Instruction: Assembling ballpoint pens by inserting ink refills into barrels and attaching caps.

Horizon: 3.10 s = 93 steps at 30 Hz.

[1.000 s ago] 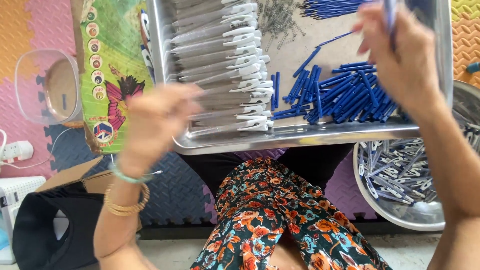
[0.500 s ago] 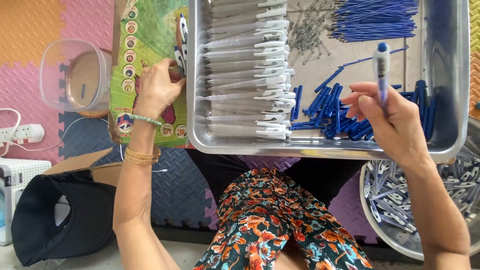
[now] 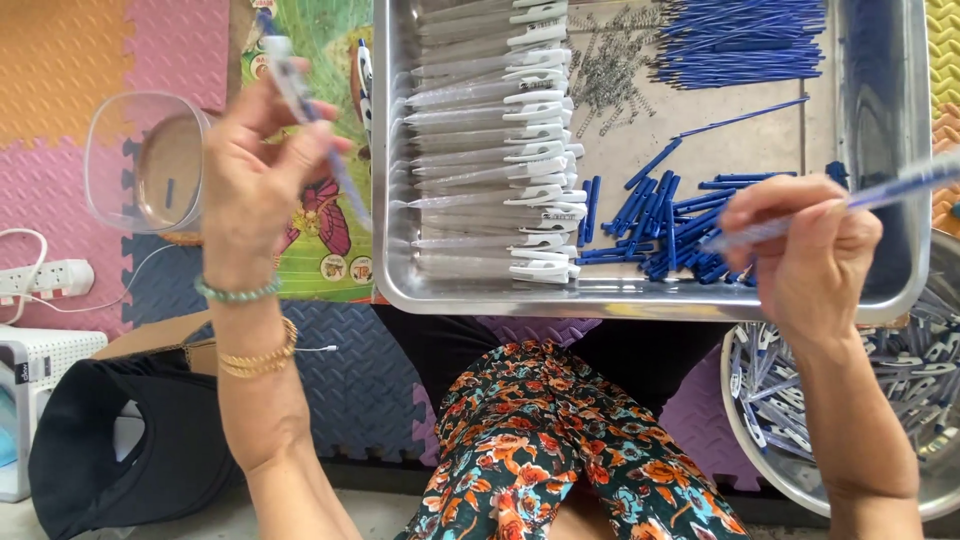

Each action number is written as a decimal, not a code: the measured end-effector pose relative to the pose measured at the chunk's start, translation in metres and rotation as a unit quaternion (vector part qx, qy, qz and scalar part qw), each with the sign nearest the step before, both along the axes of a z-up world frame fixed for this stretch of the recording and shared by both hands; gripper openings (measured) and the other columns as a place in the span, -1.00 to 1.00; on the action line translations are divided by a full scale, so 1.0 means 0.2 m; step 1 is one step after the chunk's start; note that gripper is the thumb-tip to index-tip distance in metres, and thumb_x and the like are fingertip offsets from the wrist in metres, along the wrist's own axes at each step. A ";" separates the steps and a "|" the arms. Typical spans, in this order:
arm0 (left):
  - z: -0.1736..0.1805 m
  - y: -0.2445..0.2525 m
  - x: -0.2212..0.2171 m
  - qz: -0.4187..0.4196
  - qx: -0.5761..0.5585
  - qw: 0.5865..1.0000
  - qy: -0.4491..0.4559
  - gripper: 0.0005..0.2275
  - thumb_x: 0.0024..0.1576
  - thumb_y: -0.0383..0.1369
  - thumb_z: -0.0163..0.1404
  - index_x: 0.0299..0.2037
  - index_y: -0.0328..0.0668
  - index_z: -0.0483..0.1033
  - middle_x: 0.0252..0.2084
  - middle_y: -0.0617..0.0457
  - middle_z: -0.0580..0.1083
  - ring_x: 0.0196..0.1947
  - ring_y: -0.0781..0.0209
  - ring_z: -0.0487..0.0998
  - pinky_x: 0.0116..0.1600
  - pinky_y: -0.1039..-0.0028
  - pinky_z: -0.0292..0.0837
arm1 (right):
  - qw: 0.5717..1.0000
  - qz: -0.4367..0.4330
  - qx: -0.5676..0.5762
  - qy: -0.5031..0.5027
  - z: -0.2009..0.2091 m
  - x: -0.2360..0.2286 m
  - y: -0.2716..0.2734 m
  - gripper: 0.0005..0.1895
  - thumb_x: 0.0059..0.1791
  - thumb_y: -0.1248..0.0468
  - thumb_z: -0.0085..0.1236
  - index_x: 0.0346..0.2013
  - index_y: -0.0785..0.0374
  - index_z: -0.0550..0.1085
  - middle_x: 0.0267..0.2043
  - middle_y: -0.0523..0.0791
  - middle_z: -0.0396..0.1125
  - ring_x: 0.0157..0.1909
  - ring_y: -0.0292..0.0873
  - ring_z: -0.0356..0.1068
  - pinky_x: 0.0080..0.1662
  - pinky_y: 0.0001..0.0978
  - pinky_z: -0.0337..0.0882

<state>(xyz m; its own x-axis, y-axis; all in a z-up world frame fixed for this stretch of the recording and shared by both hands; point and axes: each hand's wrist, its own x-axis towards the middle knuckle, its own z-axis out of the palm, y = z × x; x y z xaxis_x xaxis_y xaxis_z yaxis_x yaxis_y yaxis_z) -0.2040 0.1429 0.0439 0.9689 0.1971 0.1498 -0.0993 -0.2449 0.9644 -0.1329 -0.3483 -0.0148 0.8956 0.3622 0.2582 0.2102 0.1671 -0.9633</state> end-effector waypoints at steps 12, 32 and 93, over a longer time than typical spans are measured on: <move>-0.13 -0.77 -0.02 -0.240 -0.195 0.948 0.073 -0.54 0.23 -0.58 0.26 0.36 -0.22 0.53 0.09 -0.05 0.70 -0.09 0.32 0.73 0.08 0.61 0.74 | 0.999 -0.001 -0.046 -0.018 0.24 -0.25 0.43 -0.71 0.09 0.60 0.26 0.03 0.37 0.39 0.05 0.02 0.49 0.02 -0.17 0.56 0.08 -0.45 0.61; -0.41 -0.91 -0.06 -0.193 -0.270 0.939 0.085 -0.55 0.18 -0.53 0.34 0.30 -0.25 0.61 -0.12 0.01 0.65 -0.18 0.35 0.60 -0.07 0.49 0.63 | 0.998 -0.046 -0.006 -0.034 0.04 -0.24 0.47 -0.77 0.09 0.59 0.30 -0.02 0.45 0.43 -0.03 0.11 0.52 0.03 -0.02 0.64 0.04 -0.32 0.68; -0.35 -0.93 -0.07 -0.337 -0.169 0.919 0.114 -0.32 0.23 -0.57 0.23 0.58 0.04 0.33 -0.31 0.17 0.50 -0.37 0.44 0.52 -0.24 0.66 0.43 | 0.993 -0.111 -0.021 0.021 0.16 0.24 0.04 -0.80 0.49 0.07 -0.08 0.16 0.11 0.36 -0.05 -0.06 0.51 -0.32 -0.21 0.53 -0.29 -0.54 0.55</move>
